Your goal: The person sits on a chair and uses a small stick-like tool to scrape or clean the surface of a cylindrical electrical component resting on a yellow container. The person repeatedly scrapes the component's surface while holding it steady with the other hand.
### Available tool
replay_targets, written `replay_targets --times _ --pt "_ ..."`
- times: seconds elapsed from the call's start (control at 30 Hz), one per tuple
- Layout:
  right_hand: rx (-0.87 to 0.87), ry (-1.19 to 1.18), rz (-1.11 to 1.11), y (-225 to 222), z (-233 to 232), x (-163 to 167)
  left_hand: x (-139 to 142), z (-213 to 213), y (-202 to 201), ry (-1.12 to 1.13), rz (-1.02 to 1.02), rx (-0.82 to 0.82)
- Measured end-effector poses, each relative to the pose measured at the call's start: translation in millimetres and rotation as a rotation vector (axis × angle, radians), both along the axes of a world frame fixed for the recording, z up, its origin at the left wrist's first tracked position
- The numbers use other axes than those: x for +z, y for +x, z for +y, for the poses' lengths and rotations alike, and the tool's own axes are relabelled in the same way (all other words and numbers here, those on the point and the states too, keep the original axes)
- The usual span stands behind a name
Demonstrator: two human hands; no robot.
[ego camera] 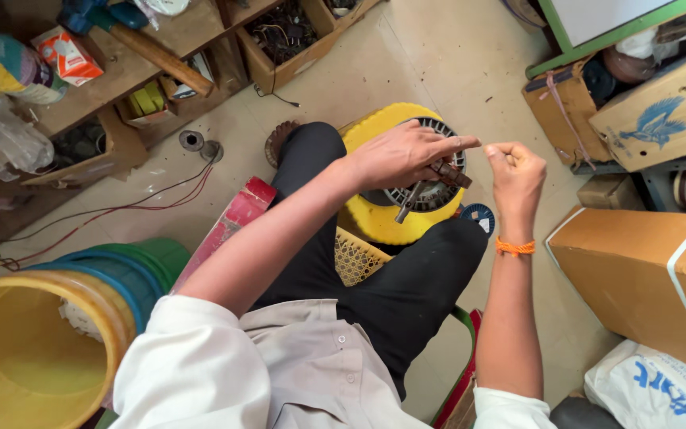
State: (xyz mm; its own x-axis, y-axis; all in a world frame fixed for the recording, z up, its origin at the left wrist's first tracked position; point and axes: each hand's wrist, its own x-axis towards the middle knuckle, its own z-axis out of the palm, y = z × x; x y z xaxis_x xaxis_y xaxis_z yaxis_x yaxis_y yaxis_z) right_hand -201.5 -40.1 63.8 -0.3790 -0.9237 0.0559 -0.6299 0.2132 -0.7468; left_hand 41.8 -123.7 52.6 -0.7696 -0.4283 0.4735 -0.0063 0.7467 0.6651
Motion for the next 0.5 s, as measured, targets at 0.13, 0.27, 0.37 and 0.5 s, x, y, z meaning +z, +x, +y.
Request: replay_targets --times 0.13,0.27,0.37,0.5 --pt "-0.030 -0.007 -0.521 -0.4 19.8 24.0 -8.7 -4.7 -0.6 0.096 -0.003 -0.077" --pt "0.036 0.020 -0.716 10.4 39.9 39.7 -8.7 -2.1 -1.1 0.041 0.030 -0.054" --pt "0.055 0.031 -0.657 28.9 51.5 41.1 -6.4 -3.0 -1.6 0.027 0.002 -0.041" --pt "0.020 0.029 -0.603 41.0 58.3 39.2 -5.6 -0.9 -0.9 0.057 -0.030 -0.002"
